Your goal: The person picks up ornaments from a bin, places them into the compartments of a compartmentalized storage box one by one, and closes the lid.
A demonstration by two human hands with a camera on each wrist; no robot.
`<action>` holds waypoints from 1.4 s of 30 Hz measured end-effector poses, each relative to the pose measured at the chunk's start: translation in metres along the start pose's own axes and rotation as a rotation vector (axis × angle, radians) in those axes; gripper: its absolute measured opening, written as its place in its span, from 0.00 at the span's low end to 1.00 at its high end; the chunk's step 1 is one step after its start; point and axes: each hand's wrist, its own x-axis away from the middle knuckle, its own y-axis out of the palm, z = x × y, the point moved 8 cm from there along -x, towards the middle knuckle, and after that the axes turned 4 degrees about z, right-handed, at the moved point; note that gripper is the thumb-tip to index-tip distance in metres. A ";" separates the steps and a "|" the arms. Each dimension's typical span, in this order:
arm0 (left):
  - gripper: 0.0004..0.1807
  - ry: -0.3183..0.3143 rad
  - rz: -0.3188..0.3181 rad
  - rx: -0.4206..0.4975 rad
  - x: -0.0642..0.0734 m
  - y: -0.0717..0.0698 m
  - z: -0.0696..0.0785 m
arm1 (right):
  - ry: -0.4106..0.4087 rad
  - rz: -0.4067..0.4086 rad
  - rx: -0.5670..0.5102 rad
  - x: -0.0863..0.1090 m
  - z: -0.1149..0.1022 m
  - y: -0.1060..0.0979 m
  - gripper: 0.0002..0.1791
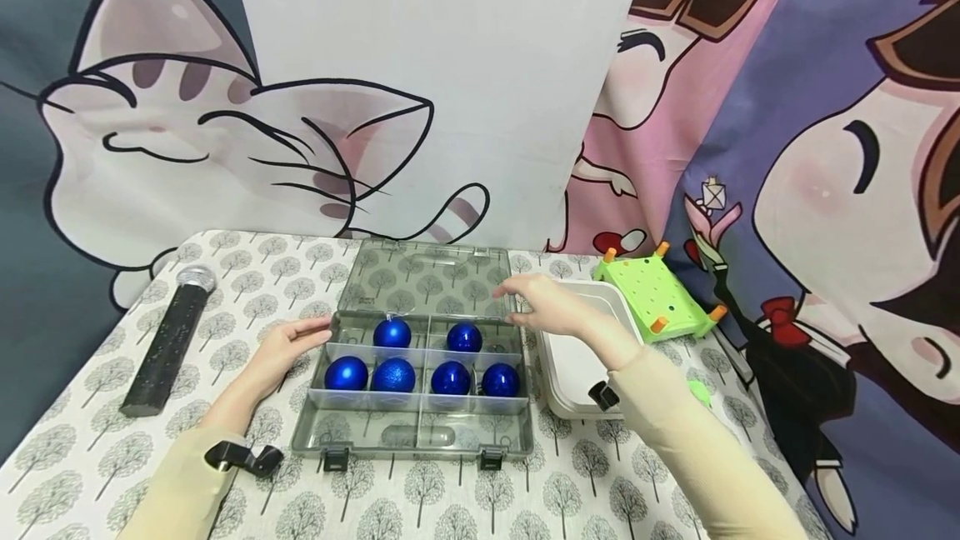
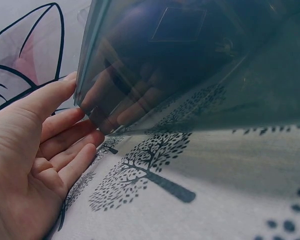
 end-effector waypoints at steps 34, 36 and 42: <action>0.28 -0.020 0.015 -0.013 0.000 0.000 -0.008 | 0.648 0.109 -0.409 -0.056 0.129 0.054 0.30; 0.28 -0.018 0.017 -0.019 -0.001 0.000 -0.008 | 0.687 0.111 -0.437 -0.054 0.128 0.055 0.30; 0.28 -0.010 0.011 -0.020 -0.003 0.001 -0.006 | 0.755 0.080 -0.425 -0.057 0.146 0.065 0.32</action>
